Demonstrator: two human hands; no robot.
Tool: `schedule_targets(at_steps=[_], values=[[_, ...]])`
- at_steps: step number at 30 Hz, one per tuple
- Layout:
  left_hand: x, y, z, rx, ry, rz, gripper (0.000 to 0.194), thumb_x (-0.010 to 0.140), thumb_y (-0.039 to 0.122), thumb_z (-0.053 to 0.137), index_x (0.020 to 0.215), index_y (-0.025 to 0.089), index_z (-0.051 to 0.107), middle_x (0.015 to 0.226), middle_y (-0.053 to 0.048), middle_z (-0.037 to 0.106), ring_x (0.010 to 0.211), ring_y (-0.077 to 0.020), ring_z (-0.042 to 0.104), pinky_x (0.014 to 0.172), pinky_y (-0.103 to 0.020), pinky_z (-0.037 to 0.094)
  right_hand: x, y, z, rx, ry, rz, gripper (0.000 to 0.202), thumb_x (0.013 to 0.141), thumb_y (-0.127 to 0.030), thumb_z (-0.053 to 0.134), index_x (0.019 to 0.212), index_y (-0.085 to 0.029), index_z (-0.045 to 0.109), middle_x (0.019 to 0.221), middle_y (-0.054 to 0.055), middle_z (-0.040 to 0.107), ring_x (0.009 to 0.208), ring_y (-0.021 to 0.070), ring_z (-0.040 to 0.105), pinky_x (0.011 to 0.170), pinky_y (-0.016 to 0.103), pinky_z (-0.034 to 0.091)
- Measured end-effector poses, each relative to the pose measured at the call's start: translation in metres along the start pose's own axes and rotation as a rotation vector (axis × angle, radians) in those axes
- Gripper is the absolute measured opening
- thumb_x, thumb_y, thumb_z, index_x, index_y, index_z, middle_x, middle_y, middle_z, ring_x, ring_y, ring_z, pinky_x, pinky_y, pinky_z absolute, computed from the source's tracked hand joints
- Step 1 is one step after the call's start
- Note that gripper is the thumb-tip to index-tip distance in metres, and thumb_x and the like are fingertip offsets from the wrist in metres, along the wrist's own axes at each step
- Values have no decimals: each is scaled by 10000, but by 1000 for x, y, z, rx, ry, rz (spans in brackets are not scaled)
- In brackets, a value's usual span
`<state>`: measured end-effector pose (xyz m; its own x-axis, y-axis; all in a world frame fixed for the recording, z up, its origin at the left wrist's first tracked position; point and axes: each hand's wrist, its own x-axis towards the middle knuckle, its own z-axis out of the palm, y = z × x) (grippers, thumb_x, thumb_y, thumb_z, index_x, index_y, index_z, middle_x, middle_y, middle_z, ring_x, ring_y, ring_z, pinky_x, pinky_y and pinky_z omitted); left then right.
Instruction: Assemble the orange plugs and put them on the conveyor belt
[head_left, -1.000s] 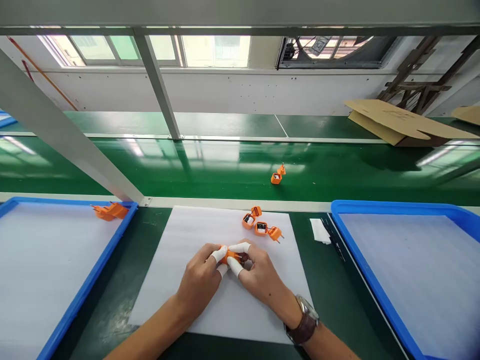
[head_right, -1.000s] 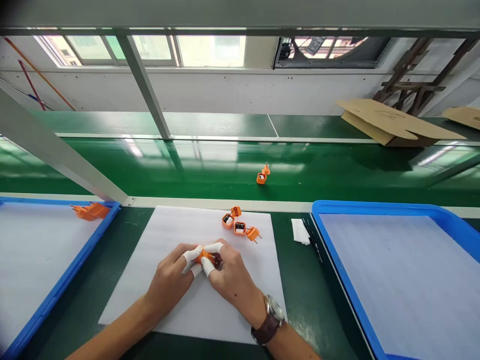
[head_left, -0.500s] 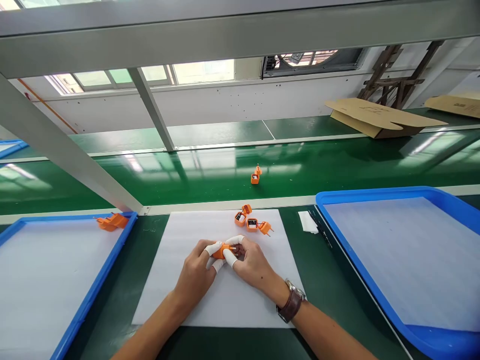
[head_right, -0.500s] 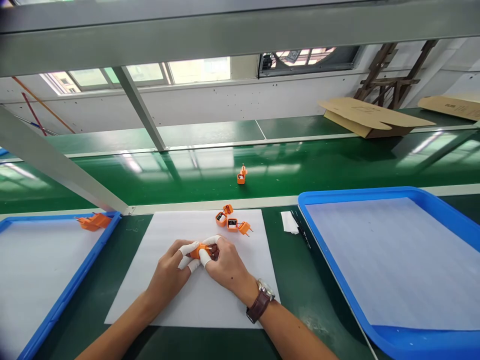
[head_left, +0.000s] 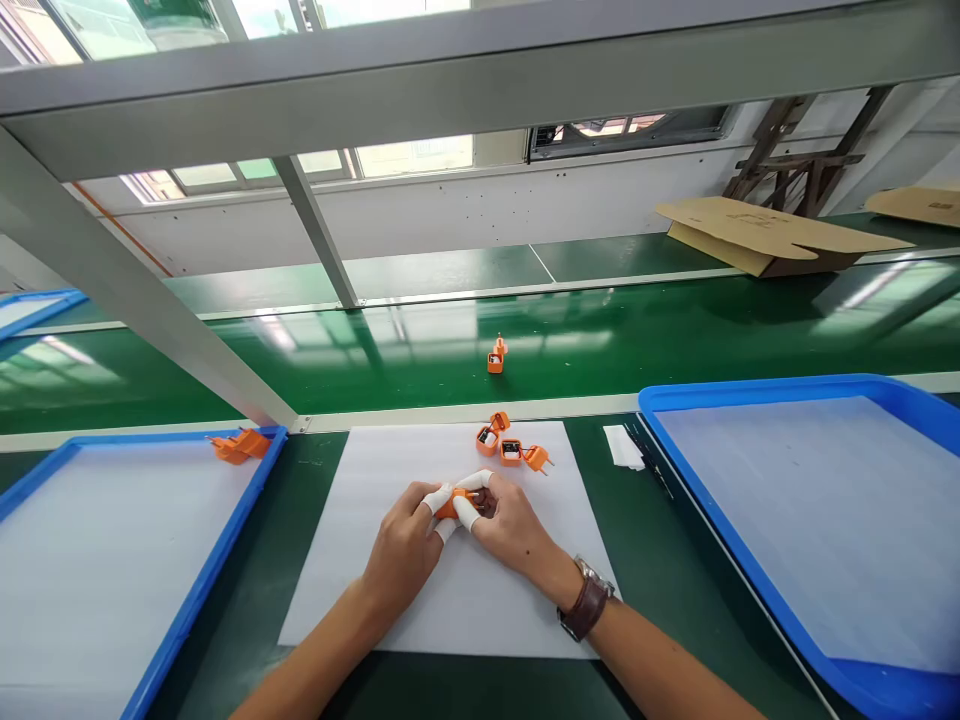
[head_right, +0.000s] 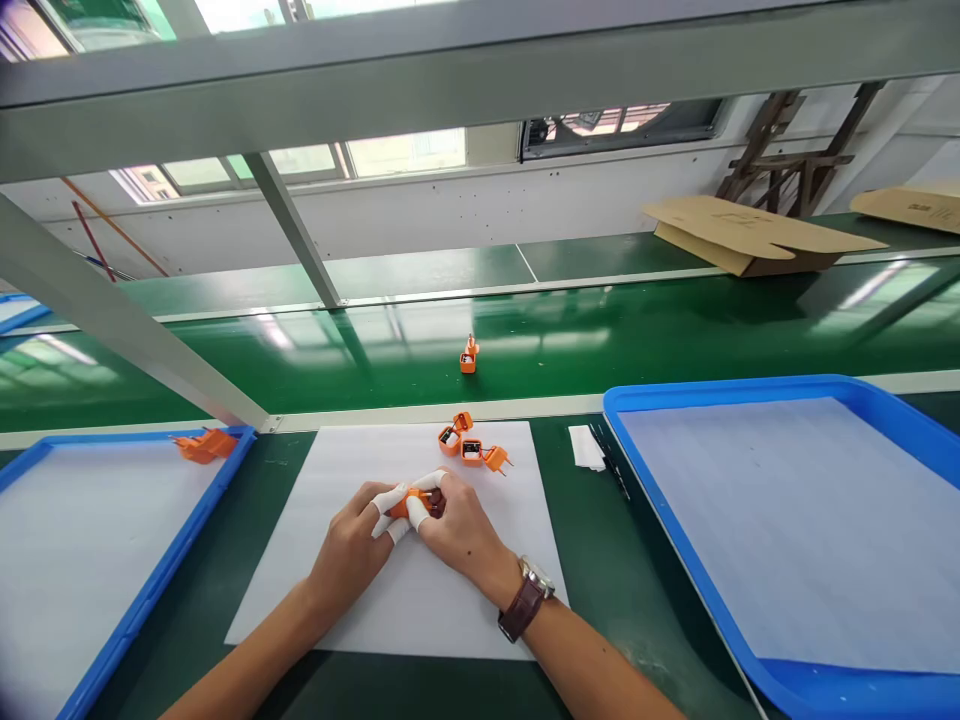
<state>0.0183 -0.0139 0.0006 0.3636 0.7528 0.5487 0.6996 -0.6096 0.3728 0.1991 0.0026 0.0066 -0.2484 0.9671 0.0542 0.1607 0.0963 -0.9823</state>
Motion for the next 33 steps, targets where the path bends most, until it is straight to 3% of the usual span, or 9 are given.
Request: schedule_targets(at_steps=[6, 11, 17, 21, 26, 28, 30, 33], values=[[-5, -4, 3, -73, 7, -48, 403, 868, 63, 631, 1223, 232, 545, 1086, -57, 613, 964, -187, 662, 793, -312, 599, -5, 4, -1, -30, 2, -27, 144, 867, -251, 609, 987, -187, 656, 921, 39, 684, 802, 181, 653, 719, 316, 533], [-6, -1, 6, -77, 15, -45, 330, 879, 45, 589, 1148, 235, 570, 1070, -51, 608, 948, -180, 661, 781, -310, 596, -6, 5, 0, -138, 47, -87, 88, 872, -236, 590, 926, -193, 644, 845, 16, 637, 698, 152, 580, 634, 294, 482], [-3, 1, 4, -74, 31, -5, 288, 904, 55, 559, 1129, 233, 579, 1047, -59, 611, 894, -167, 658, 726, -285, 588, 3, 8, -4, 104, -114, -1, 138, 860, -247, 625, 969, -170, 660, 870, 28, 687, 759, 165, 630, 654, 284, 499], [0, -3, -2, -97, -21, -41, 354, 907, 133, 611, 1239, 246, 563, 1033, -51, 624, 887, -175, 657, 740, -303, 586, 4, 7, -4, 93, -57, -1, 205, 913, -352, 607, 978, -169, 671, 834, 27, 685, 738, 168, 628, 651, 292, 507], [3, -6, -7, -166, -84, -178, 415, 922, 205, 603, 1329, 281, 569, 1024, -43, 632, 821, -156, 652, 718, -290, 590, 0, 6, -3, 77, -3, -23, 402, 1024, -482, 418, 1062, -165, 663, 767, 19, 660, 679, 161, 621, 666, 305, 521], [7, -7, -17, -225, -28, -253, 376, 916, 247, 617, 1290, 280, 605, 1042, -43, 640, 840, -156, 662, 739, -295, 605, -2, 7, -3, 63, 4, -17, 441, 1032, -505, 387, 1127, -161, 647, 769, 21, 655, 681, 171, 629, 674, 317, 527], [12, -12, -38, -272, 64, -335, 357, 899, 300, 646, 1255, 267, 631, 1071, -47, 652, 873, -162, 671, 798, -321, 614, -4, 9, -2, 10, 1, -26, 453, 1030, -517, 388, 1168, -164, 636, 795, 31, 660, 704, 185, 637, 696, 333, 529], [16, -36, -92, -185, 240, -479, 421, 837, 378, 722, 1232, 247, 660, 1086, -58, 676, 892, -179, 668, 888, -360, 582, -6, 11, -1, -103, -18, -75, 429, 1027, -500, 403, 1198, -178, 629, 825, 43, 669, 752, 210, 646, 741, 358, 525]])
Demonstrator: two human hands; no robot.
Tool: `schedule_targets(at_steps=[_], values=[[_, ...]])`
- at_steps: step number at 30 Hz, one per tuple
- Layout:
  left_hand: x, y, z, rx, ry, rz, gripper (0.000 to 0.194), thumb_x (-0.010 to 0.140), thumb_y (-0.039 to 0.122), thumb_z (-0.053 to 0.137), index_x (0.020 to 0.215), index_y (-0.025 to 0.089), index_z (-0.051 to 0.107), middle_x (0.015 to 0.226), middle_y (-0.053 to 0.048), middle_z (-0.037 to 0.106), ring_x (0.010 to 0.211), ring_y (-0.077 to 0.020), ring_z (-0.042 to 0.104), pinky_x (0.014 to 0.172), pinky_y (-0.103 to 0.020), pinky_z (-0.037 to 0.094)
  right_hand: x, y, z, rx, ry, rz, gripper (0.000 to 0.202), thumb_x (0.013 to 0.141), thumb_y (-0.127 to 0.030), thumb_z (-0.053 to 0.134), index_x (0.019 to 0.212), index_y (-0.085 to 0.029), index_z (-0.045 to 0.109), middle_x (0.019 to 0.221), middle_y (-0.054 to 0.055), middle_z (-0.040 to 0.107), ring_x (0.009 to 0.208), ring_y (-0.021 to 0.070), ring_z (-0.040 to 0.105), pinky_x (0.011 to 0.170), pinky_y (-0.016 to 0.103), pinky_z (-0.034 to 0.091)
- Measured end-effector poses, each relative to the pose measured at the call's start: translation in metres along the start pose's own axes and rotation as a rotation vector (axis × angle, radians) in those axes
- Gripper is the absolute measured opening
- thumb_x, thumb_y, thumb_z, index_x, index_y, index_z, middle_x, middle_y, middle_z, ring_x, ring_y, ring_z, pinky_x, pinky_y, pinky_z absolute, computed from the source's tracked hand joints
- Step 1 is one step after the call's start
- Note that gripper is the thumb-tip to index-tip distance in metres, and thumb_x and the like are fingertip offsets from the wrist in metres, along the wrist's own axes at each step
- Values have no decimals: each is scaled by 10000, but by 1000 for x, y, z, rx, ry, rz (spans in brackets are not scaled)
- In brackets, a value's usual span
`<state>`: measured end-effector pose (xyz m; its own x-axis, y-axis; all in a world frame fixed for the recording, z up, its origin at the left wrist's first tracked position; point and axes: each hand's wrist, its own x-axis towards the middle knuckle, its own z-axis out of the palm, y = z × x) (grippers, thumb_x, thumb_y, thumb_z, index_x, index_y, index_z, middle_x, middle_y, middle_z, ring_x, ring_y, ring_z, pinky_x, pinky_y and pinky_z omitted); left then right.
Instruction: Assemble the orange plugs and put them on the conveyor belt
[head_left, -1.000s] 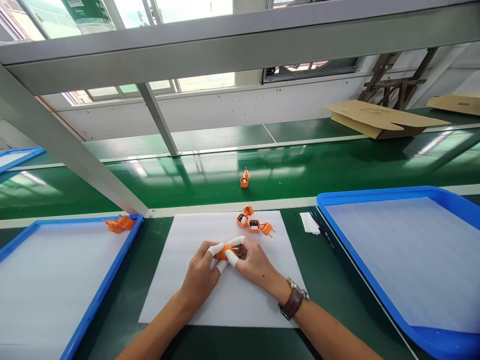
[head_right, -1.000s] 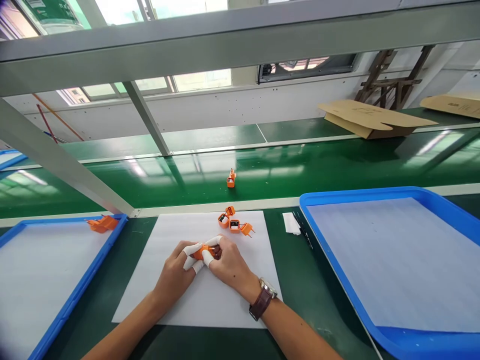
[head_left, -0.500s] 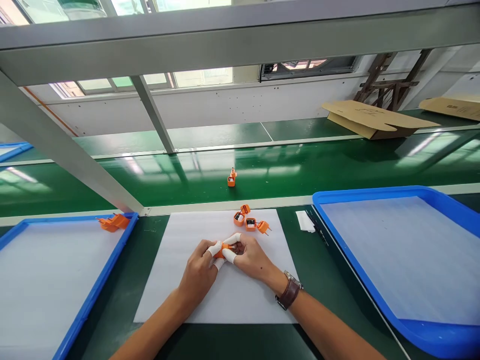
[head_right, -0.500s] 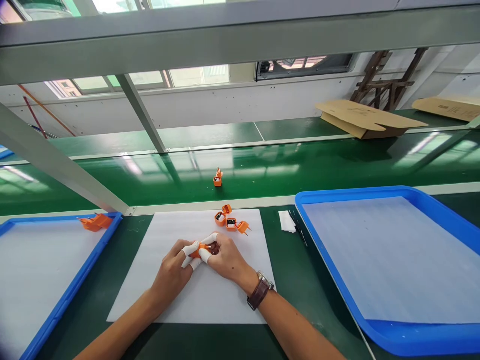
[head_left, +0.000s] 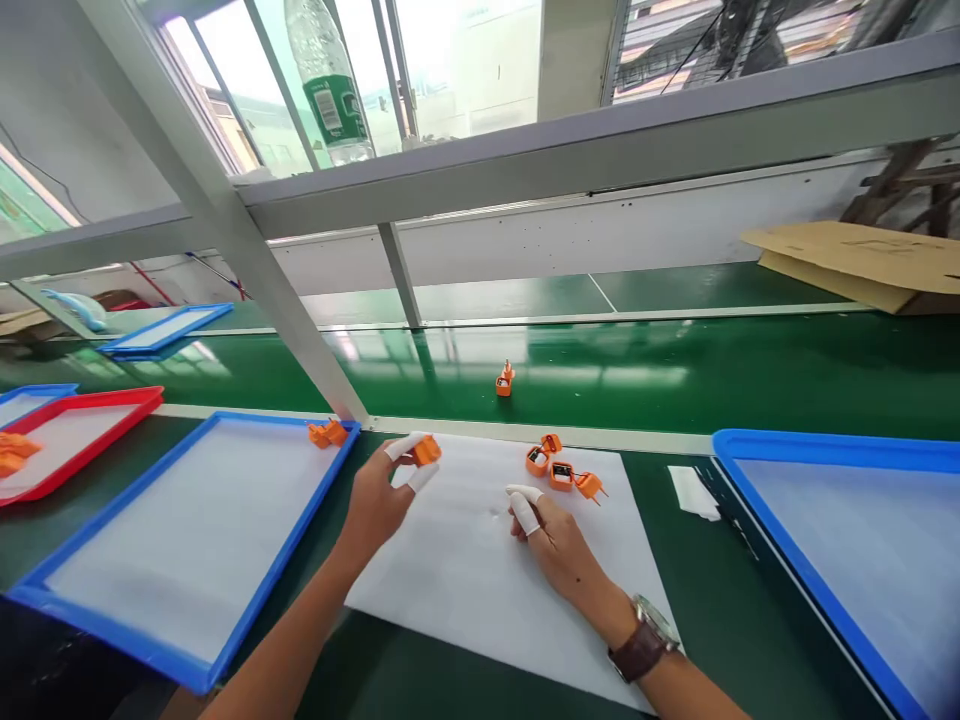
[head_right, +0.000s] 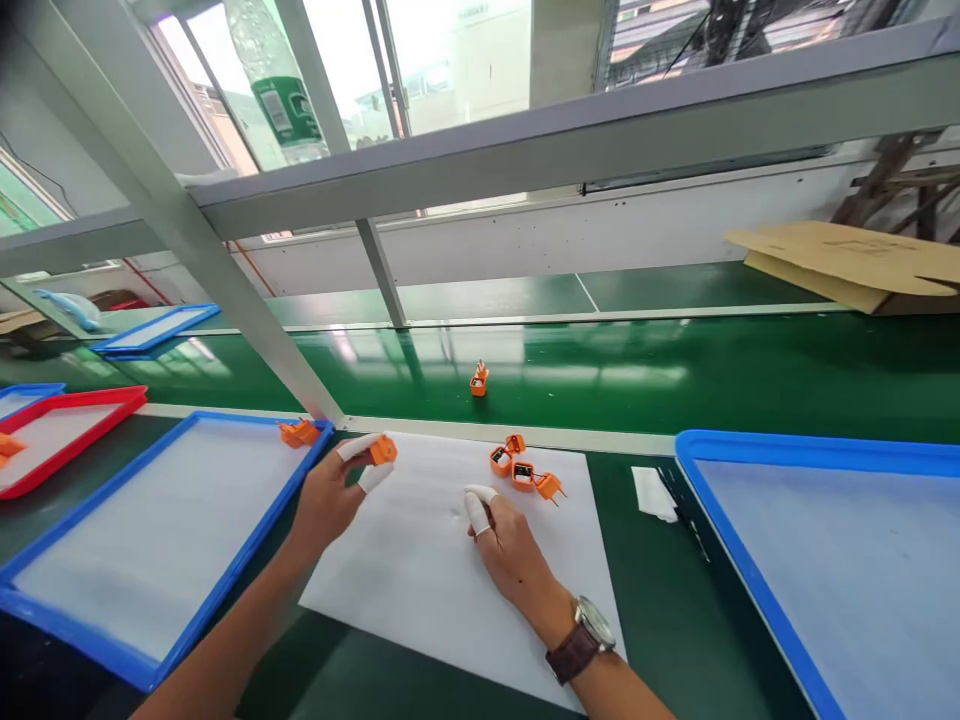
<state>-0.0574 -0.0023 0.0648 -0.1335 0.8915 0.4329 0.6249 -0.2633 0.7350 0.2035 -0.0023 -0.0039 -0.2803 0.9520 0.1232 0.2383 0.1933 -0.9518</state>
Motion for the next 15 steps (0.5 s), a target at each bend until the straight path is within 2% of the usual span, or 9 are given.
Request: schedule_targets(at_steps=[2, 5, 6, 7, 9, 11, 13, 15], values=[[19, -15, -47, 123, 203, -88, 485, 788, 421, 758, 1231, 243, 672, 1078, -59, 689, 885, -188, 654, 909, -369, 552, -1, -1, 1, -63, -19, -54, 381, 1025, -463, 421, 1203, -196, 627, 887, 58, 676, 808, 225, 649, 778, 373, 524], [41, -53, -114, 188, 470, -248, 559, 787, 456, 727, 1278, 204, 634, 1127, -69, 693, 936, -206, 645, 891, -362, 536, -3, -2, 4, -126, -35, -131, 314, 1021, -410, 439, 1200, -228, 623, 984, 72, 661, 854, 234, 637, 792, 386, 524], [46, -67, -130, 187, 533, -340, 574, 784, 457, 719, 1278, 181, 624, 1144, -80, 691, 959, -217, 646, 872, -359, 536, -3, -2, 5, -139, -37, -148, 302, 1021, -403, 440, 1198, -236, 621, 990, 71, 651, 843, 233, 630, 779, 388, 524], [49, -82, -143, 189, 543, -433, 580, 766, 436, 726, 1261, 152, 626, 1159, -92, 690, 991, -228, 644, 875, -356, 529, -3, -1, 6, -150, -39, -161, 295, 1021, -399, 440, 1197, -241, 617, 978, 67, 642, 818, 230, 623, 762, 388, 524], [49, -107, -155, 198, 506, -565, 539, 692, 362, 765, 1152, 101, 664, 1088, -107, 713, 989, -255, 649, 872, -369, 520, -3, 1, 9, -165, -38, -186, 281, 1018, -392, 445, 1193, -248, 611, 939, 57, 628, 768, 222, 609, 729, 386, 525], [45, -125, -155, 197, 457, -621, 464, 617, 299, 791, 1020, 91, 691, 959, -101, 734, 941, -278, 659, 853, -388, 521, -2, 5, 10, -174, -40, -207, 268, 1010, -373, 455, 1194, -251, 608, 913, 52, 623, 735, 216, 602, 704, 382, 530], [41, -133, -151, 185, 417, -628, 406, 575, 265, 796, 937, 112, 698, 860, -77, 736, 889, -278, 669, 821, -385, 530, -2, 8, 11, -186, -46, -217, 259, 999, -349, 464, 1193, -255, 608, 900, 53, 626, 714, 213, 600, 679, 376, 536], [41, -135, -150, 181, 377, -617, 408, 549, 229, 788, 933, 126, 696, 838, -62, 733, 857, -267, 676, 792, -367, 543, -2, 10, 11, -199, -51, -218, 254, 989, -326, 470, 1188, -256, 611, 898, 56, 627, 706, 212, 601, 667, 372, 540]])
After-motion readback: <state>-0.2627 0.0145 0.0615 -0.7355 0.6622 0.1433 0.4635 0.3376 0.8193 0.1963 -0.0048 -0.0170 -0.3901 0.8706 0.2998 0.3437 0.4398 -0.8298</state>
